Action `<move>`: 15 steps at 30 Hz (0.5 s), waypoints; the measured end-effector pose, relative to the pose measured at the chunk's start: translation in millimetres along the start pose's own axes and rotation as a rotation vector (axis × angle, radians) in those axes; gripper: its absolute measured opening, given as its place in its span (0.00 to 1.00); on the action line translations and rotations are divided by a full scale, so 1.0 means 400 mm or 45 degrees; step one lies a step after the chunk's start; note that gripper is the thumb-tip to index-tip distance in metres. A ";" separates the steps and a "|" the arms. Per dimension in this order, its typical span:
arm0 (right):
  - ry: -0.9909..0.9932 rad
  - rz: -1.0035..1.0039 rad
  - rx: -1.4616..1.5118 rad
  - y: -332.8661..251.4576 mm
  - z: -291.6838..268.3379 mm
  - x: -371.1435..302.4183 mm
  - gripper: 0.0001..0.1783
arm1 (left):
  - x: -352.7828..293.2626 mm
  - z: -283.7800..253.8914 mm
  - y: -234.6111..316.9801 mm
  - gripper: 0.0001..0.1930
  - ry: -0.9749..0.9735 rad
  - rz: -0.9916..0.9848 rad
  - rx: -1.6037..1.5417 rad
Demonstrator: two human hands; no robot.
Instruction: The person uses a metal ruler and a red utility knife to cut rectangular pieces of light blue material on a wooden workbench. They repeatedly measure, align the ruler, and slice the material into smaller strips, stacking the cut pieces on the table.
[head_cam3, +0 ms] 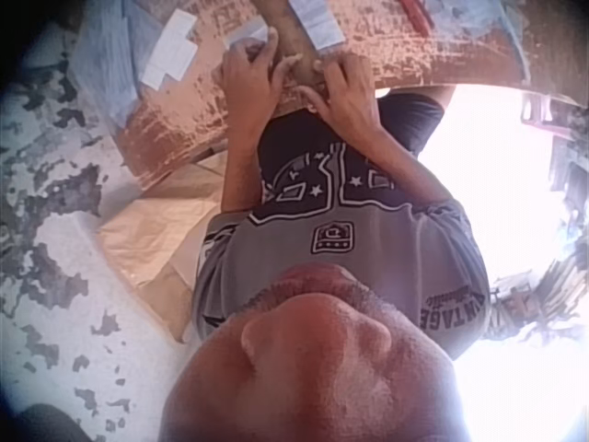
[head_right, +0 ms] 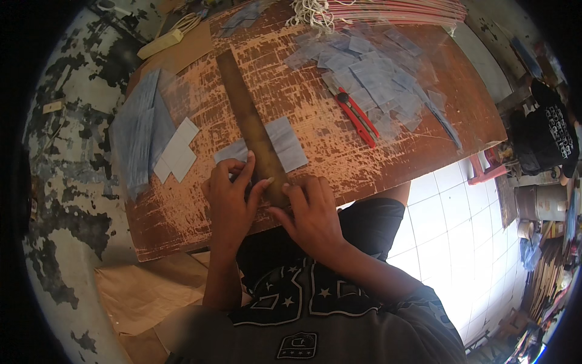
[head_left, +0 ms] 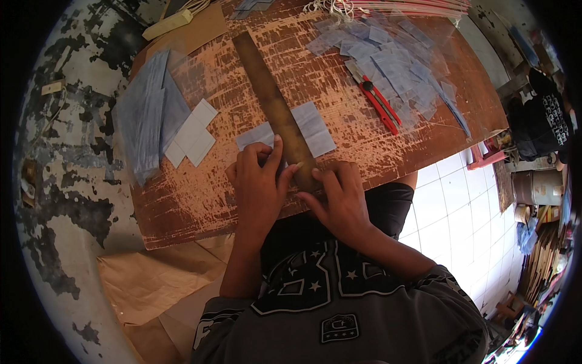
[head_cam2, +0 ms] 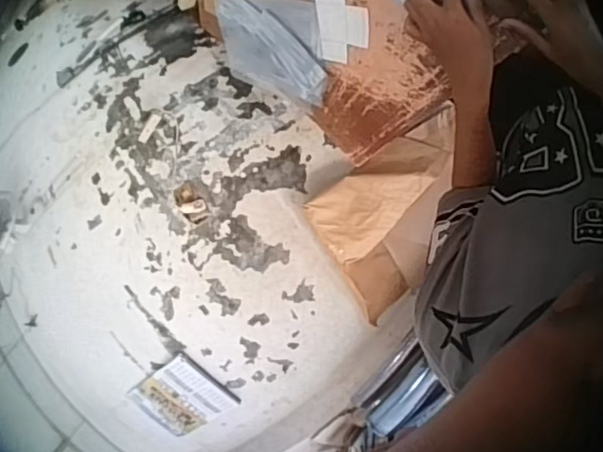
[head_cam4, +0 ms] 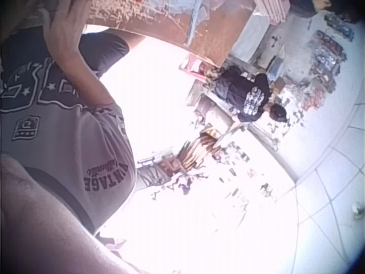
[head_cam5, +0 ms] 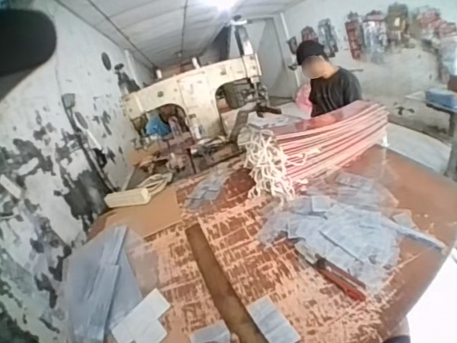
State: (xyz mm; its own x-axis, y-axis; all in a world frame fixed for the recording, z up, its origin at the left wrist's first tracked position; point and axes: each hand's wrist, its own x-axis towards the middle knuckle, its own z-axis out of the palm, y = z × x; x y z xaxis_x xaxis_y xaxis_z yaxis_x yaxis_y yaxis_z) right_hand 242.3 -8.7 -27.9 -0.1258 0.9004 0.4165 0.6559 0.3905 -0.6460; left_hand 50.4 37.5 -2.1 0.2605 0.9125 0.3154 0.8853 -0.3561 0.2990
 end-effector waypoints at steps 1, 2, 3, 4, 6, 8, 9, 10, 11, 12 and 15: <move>0.003 0.000 -0.005 0.000 0.000 0.000 0.28 | 0.000 0.001 -0.001 0.32 -0.003 0.001 0.004; 0.003 0.001 -0.010 -0.001 0.001 0.000 0.28 | 0.000 0.003 -0.002 0.33 -0.007 0.002 0.008; 0.003 0.001 -0.013 -0.002 0.001 0.001 0.28 | 0.000 0.003 -0.002 0.33 -0.008 -0.001 0.010; 0.002 0.000 -0.016 -0.003 0.001 0.001 0.28 | 0.000 0.003 -0.002 0.33 -0.009 -0.005 0.012; 0.005 -0.014 -0.025 -0.002 0.003 0.003 0.28 | 0.000 0.002 -0.002 0.33 -0.013 -0.014 0.002; 0.008 -0.022 -0.019 -0.002 0.003 0.005 0.28 | -0.001 0.000 -0.001 0.33 -0.021 -0.027 -0.022; 0.010 -0.021 -0.013 -0.001 0.002 0.005 0.28 | 0.000 0.001 -0.001 0.33 -0.015 -0.024 -0.026; 0.011 -0.020 -0.007 -0.001 0.002 0.005 0.27 | 0.000 0.003 -0.001 0.33 -0.009 -0.022 -0.030; 0.009 -0.016 -0.009 -0.001 0.001 0.005 0.27 | 0.000 0.005 -0.001 0.33 -0.002 -0.020 -0.034; 0.007 -0.012 -0.009 -0.002 0.001 0.004 0.27 | -0.001 0.005 0.000 0.33 -0.003 -0.023 -0.032; 0.013 -0.023 -0.016 -0.001 0.001 0.005 0.27 | -0.001 0.004 0.003 0.33 -0.003 -0.032 -0.031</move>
State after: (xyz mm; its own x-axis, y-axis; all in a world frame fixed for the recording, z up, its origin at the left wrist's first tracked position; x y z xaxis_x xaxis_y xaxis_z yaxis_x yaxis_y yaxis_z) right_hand 241.7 -7.1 -27.0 -0.1304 0.8912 0.4345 0.6626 0.4043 -0.6304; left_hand 51.9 37.3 -3.4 0.2391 0.9217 0.3055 0.8820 -0.3378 0.3287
